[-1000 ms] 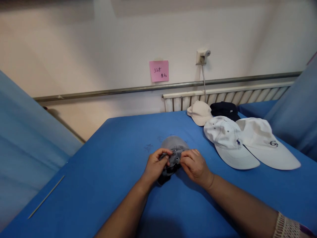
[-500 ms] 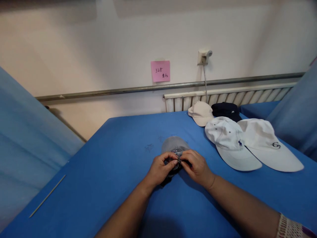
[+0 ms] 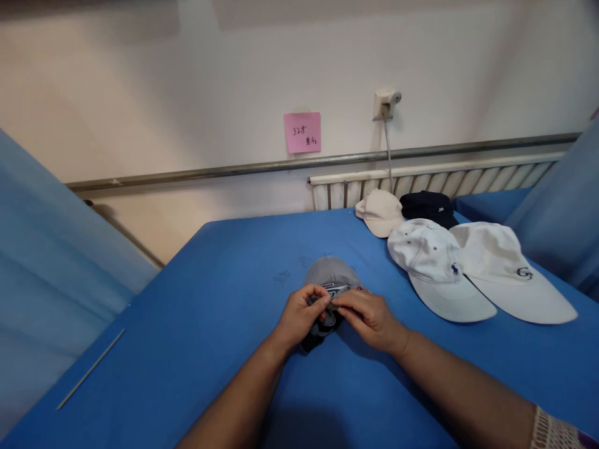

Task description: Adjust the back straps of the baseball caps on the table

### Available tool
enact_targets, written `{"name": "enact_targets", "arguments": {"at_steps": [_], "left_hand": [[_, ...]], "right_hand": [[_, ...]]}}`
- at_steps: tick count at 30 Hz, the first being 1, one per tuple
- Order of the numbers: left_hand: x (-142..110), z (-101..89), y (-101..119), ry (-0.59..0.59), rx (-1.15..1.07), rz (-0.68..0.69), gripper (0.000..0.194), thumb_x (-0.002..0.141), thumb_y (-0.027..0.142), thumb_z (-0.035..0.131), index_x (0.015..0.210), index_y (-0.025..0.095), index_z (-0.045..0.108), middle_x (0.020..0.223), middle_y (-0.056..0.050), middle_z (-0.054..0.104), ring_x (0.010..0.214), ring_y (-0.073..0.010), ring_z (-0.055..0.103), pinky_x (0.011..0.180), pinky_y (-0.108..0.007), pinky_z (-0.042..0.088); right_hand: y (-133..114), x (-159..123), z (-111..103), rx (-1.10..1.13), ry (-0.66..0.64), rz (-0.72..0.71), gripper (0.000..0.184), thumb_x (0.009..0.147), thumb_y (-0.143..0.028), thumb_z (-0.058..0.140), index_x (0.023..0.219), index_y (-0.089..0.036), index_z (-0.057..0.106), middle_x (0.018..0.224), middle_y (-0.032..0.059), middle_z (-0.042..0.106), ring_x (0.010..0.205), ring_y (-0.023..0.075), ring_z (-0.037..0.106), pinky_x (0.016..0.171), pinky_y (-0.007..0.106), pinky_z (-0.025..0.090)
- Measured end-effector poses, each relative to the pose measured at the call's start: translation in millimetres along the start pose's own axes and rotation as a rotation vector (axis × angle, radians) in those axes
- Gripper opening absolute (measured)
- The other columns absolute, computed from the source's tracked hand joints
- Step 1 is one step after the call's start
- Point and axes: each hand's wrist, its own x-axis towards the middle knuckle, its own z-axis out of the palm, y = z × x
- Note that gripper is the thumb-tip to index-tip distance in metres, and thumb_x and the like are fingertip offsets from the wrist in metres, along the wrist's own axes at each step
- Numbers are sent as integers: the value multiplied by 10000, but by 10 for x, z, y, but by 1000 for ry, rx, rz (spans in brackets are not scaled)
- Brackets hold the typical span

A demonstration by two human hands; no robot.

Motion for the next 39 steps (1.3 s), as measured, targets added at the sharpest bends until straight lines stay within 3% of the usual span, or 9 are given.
{"name": "enact_targets", "arguments": {"at_steps": [7,12,16,22,26,34,39], "left_hand": [[-19,30,9,3,-92,-39,294,729,386,729,870,168,592,603,29,580,527,-94,525,544,-215,433],[-25,33,16,-9,-157,-33,336,667,311,778,925,162,624,805,-26,654,693,-129,609,672,-259,499],[-12,24,-9,-5,-177,-14,357,627,262,812,922,167,636,922,-50,666,825,-157,630,765,-282,511],[5,31,-49,19,-200,40,361,616,238,820,907,166,619,954,-60,679,908,-177,638,832,-304,507],[5,28,-47,41,-210,67,371,618,213,813,925,169,609,979,-56,674,921,-171,638,843,-302,505],[-53,62,-3,63,-80,111,301,693,200,759,960,181,619,1013,-54,667,868,-151,631,828,-298,506],[-79,66,-30,51,82,205,295,739,211,725,1019,189,637,1011,-56,680,871,-165,638,852,-318,504]], "right_hand": [[7,-14,11,75,32,74,241,917,-190,558,1141,-258,618,1004,29,715,915,180,676,830,350,553],[38,-27,35,61,54,164,139,878,-227,626,1017,-245,634,820,7,680,731,161,652,675,294,545],[40,-39,59,10,76,128,138,878,-245,629,1015,-237,607,810,12,650,701,156,620,633,282,521],[-7,-20,18,21,-3,65,163,897,-212,591,1056,-244,608,877,21,679,767,171,642,707,312,536],[12,-24,3,31,11,59,191,925,-199,546,1097,-254,606,937,26,696,827,176,661,759,331,546],[30,-51,49,16,49,101,78,894,-194,597,962,-233,594,860,24,645,761,166,619,683,305,528],[17,-48,51,11,-23,123,199,895,-181,587,1088,-229,594,891,31,647,771,164,619,699,302,532]]}}
